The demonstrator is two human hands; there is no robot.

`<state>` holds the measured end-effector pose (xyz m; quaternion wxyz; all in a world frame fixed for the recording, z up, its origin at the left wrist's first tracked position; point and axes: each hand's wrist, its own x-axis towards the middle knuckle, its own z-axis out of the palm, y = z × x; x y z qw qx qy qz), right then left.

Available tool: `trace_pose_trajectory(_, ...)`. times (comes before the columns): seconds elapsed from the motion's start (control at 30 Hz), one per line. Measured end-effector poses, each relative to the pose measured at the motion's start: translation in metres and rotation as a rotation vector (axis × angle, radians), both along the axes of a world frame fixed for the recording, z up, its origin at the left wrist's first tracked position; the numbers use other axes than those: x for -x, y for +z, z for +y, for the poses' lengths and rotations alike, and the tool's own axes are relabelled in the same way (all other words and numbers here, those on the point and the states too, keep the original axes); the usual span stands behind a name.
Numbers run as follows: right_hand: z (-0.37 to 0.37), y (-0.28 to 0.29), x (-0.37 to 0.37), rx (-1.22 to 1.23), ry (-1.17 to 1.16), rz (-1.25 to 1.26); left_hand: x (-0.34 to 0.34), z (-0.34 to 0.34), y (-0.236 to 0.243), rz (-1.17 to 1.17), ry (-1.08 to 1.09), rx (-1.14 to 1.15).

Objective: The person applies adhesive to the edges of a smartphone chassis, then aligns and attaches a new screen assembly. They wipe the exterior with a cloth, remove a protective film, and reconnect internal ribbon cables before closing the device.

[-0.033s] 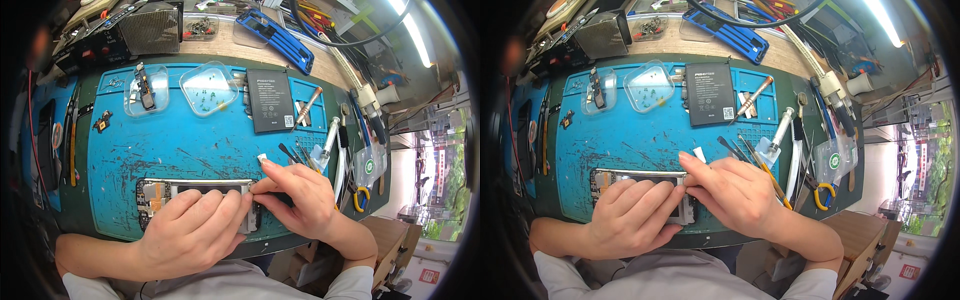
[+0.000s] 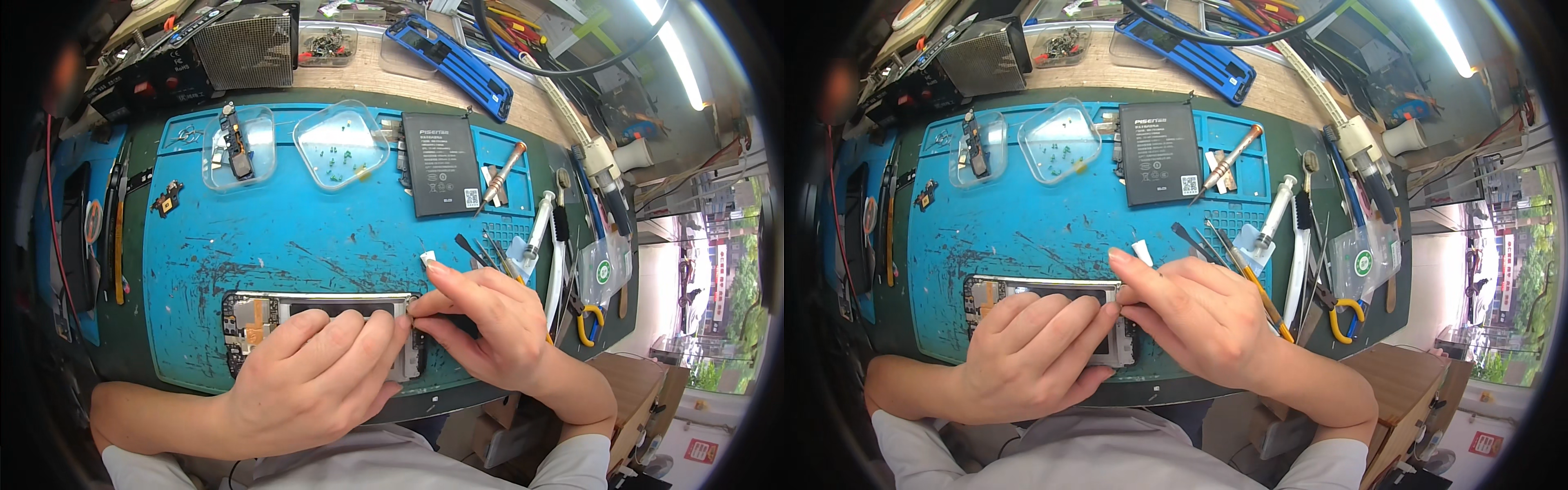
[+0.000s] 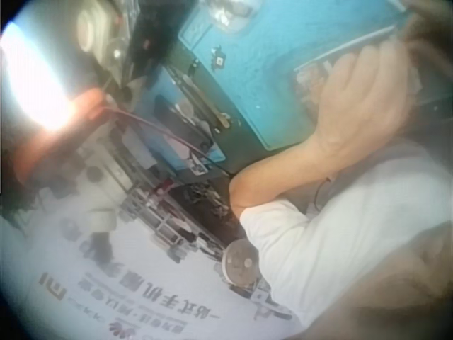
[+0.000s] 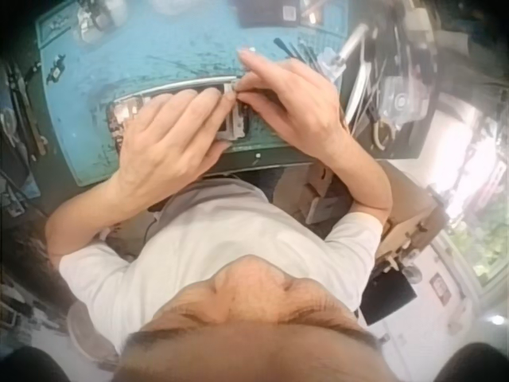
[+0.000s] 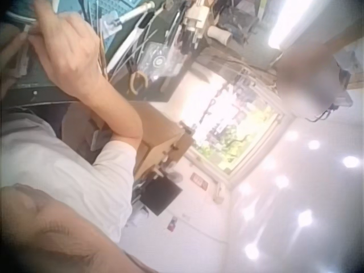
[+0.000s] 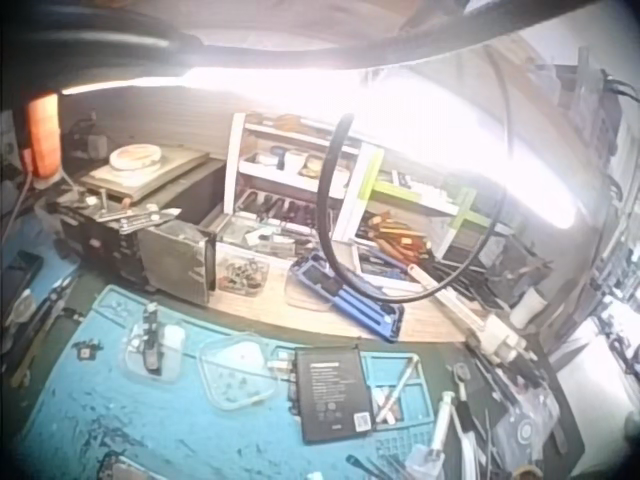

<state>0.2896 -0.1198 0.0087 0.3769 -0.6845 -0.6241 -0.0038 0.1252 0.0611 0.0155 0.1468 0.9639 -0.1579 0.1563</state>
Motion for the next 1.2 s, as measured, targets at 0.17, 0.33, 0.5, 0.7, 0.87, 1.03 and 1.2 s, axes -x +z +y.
trace_pose_trajectory(0.17,-0.001,-0.001,0.0,-0.004,0.0,0.001,0.0,-0.001,0.002,0.009,-0.004,-0.047)
trace_pose_trajectory(0.33,-0.003,-0.001,-0.002,0.009,-0.007,0.036,-0.001,0.001,0.001,-0.012,-0.022,-0.098)
trace_pose_trajectory(0.5,-0.004,0.004,0.002,0.011,-0.028,0.059,-0.001,0.002,0.003,0.012,-0.043,-0.114)
trace_pose_trajectory(0.7,-0.009,0.007,-0.001,0.037,-0.054,0.148,-0.003,0.002,0.006,0.033,-0.06,-0.089)
trace_pose_trajectory(0.87,-0.029,0.041,-0.024,-0.264,-0.277,0.34,-0.005,0.002,0.011,0.097,-0.063,-0.082)
trace_pose_trajectory(1.03,-0.081,0.077,-0.037,-0.249,-0.583,0.424,-0.003,0.0,0.016,0.118,-0.066,-0.075)
trace_pose_trajectory(1.2,-0.105,0.064,-0.019,0.279,-0.576,0.002,-0.003,-0.003,0.016,0.145,-0.052,-0.067)
